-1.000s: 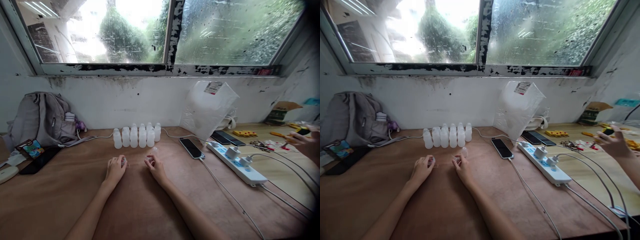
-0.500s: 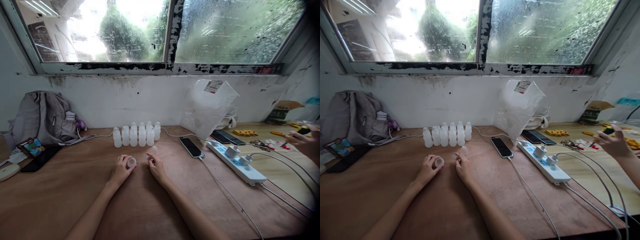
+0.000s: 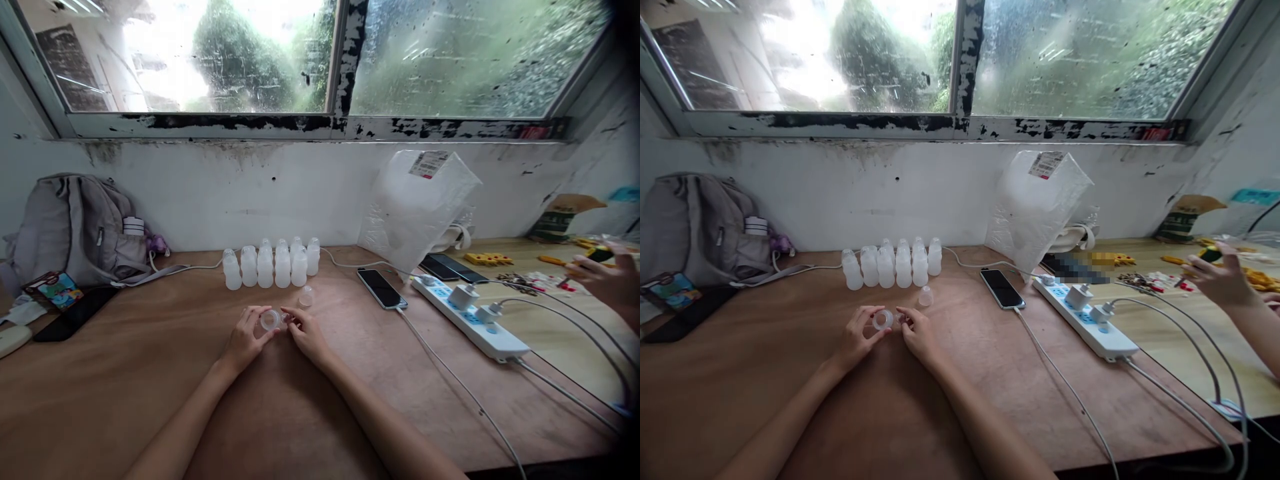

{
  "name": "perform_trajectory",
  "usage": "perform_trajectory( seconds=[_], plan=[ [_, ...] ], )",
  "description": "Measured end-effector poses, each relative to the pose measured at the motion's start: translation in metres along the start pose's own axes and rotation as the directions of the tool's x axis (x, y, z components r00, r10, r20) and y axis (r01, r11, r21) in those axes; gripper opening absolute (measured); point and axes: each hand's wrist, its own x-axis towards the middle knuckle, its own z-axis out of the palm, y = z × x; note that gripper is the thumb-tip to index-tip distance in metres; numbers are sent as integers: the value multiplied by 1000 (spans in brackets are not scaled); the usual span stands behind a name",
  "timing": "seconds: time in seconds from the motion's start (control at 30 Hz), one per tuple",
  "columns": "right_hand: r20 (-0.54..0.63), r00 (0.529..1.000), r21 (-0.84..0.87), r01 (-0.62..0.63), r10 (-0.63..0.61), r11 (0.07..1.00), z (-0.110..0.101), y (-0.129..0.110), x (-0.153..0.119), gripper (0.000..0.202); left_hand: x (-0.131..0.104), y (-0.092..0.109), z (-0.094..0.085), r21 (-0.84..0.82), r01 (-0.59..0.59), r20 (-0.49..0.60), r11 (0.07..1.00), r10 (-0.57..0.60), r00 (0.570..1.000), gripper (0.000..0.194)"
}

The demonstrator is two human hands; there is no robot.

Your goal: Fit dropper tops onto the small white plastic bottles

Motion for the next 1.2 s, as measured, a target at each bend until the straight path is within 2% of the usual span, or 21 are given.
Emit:
perform_trajectory(
  seconds=[0.23, 0.47, 0.7, 0.9, 1.03, 1.2],
  plan=[
    [53, 998, 104, -38, 33, 994, 1, -5, -2, 41, -2, -2, 3, 2, -27, 9, 1000, 27, 1000, 39],
    [141, 978, 404, -198, 153, 893, 7, -2, 0, 35, -4, -4, 5, -19, 26, 38, 999, -26, 999, 29],
    [158, 974, 471, -217, 160, 855, 8, -3, -1, 32, -2, -7, 6, -51, 7, 75, 999, -3, 997, 26],
    [200, 958, 620, -286, 206, 730, 6, -9, 1, 31, -1, -1, 3, -146, 102, 121, 984, -84, 989, 21],
    [261, 930, 688, -368, 261, 625, 3, -12, 0, 32, 1, 0, 2, -150, 144, 73, 978, -134, 988, 18],
    [315, 905, 738, -423, 285, 526, 2, -12, -1, 29, 3, -2, 0, -82, 127, 31, 989, -125, 992, 16]
  ],
)
